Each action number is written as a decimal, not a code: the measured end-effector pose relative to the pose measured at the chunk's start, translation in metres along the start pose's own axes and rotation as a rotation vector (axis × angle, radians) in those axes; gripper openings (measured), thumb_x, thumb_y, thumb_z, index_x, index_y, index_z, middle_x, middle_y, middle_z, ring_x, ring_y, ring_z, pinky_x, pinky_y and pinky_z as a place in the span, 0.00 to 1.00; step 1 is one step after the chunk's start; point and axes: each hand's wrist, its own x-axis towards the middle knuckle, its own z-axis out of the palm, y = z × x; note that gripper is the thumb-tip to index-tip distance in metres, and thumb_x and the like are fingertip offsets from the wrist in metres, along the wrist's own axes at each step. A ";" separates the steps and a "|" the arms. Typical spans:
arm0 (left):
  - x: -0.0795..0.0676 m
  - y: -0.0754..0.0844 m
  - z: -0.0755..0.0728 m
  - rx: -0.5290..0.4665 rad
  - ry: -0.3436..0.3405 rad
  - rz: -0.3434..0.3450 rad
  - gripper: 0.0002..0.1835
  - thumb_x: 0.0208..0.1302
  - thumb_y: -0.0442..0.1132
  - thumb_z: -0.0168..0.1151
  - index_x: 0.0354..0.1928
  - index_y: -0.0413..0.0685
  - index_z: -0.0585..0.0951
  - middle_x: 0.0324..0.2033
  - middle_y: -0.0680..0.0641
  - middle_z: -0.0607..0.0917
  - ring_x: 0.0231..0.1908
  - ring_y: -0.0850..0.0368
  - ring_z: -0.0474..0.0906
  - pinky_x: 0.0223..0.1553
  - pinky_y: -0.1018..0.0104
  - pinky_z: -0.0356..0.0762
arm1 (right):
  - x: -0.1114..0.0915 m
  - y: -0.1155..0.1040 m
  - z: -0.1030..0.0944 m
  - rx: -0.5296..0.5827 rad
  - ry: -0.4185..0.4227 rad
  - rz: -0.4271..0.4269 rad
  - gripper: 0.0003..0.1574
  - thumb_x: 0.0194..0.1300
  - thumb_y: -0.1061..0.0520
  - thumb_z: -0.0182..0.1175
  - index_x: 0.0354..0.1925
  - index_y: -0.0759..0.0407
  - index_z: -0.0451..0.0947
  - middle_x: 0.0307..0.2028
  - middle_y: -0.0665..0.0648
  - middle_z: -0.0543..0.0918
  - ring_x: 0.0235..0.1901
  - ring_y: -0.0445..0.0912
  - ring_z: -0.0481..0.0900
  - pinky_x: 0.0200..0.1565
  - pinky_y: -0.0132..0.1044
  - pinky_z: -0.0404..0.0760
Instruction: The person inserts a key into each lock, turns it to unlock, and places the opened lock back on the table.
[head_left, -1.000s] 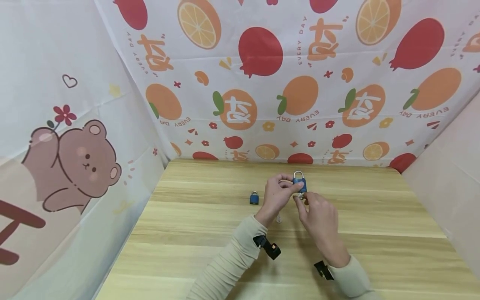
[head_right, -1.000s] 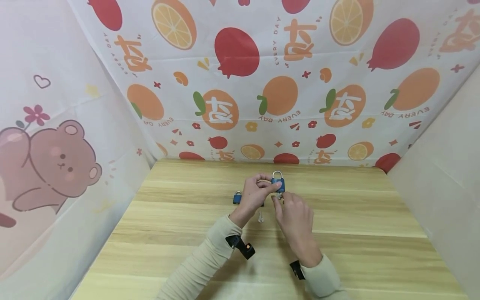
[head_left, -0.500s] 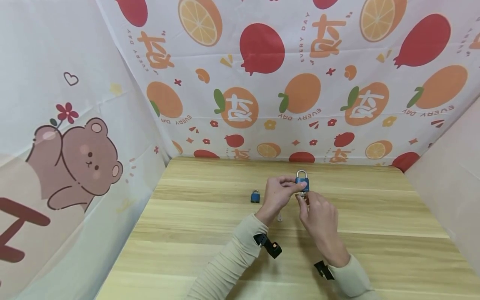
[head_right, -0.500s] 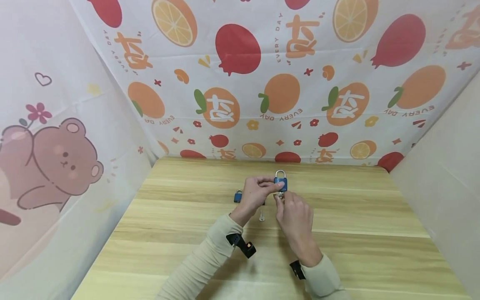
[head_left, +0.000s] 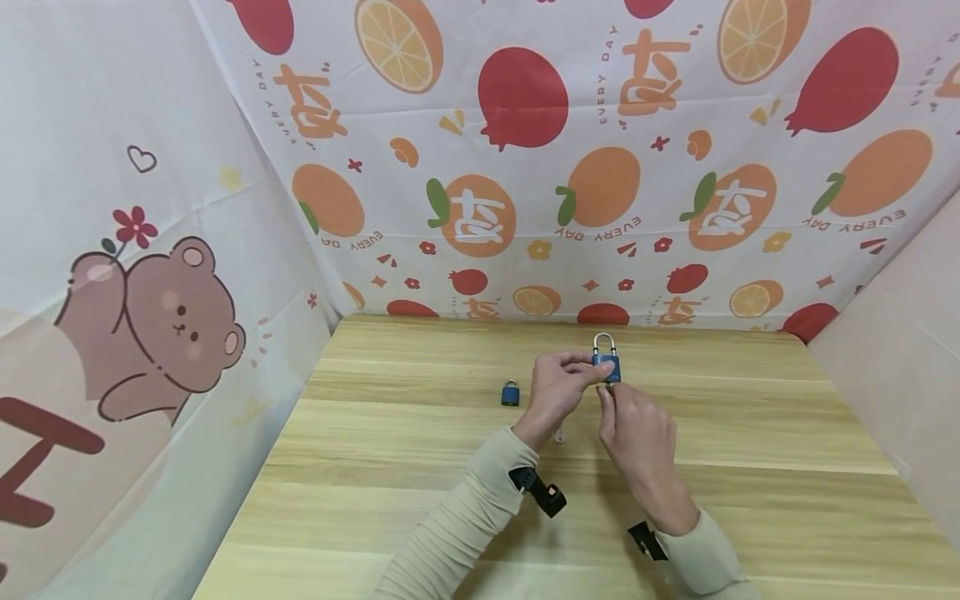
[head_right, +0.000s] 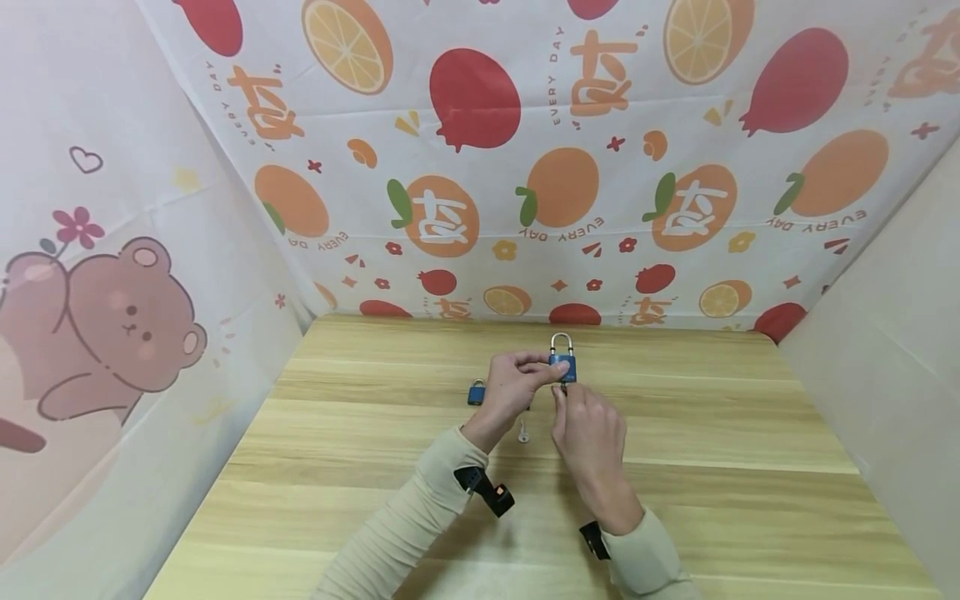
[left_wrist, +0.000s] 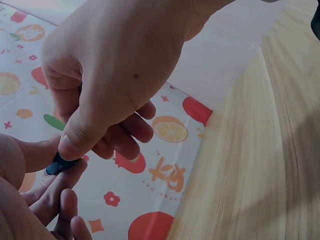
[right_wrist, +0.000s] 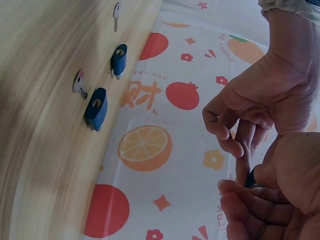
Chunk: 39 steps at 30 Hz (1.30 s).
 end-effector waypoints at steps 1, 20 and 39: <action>0.000 0.000 0.000 0.003 -0.001 0.003 0.12 0.56 0.47 0.78 0.38 0.51 0.89 0.32 0.50 0.91 0.34 0.61 0.86 0.33 0.68 0.76 | 0.000 0.000 0.000 0.004 -0.002 0.003 0.14 0.66 0.60 0.66 0.26 0.65 0.78 0.15 0.56 0.76 0.12 0.43 0.64 0.14 0.32 0.60; -0.002 -0.003 0.004 -0.020 -0.002 0.056 0.10 0.59 0.44 0.76 0.38 0.48 0.87 0.33 0.48 0.92 0.32 0.65 0.85 0.35 0.68 0.81 | -0.001 0.003 -0.004 0.081 -0.012 0.052 0.14 0.63 0.60 0.70 0.24 0.65 0.79 0.15 0.55 0.77 0.12 0.39 0.64 0.15 0.30 0.61; -0.001 -0.009 -0.002 -0.088 -0.004 0.103 0.11 0.61 0.44 0.74 0.38 0.46 0.85 0.32 0.48 0.91 0.33 0.62 0.84 0.39 0.69 0.79 | 0.004 0.013 -0.010 0.281 -0.050 0.139 0.15 0.64 0.51 0.71 0.30 0.62 0.83 0.19 0.53 0.83 0.18 0.37 0.75 0.23 0.29 0.75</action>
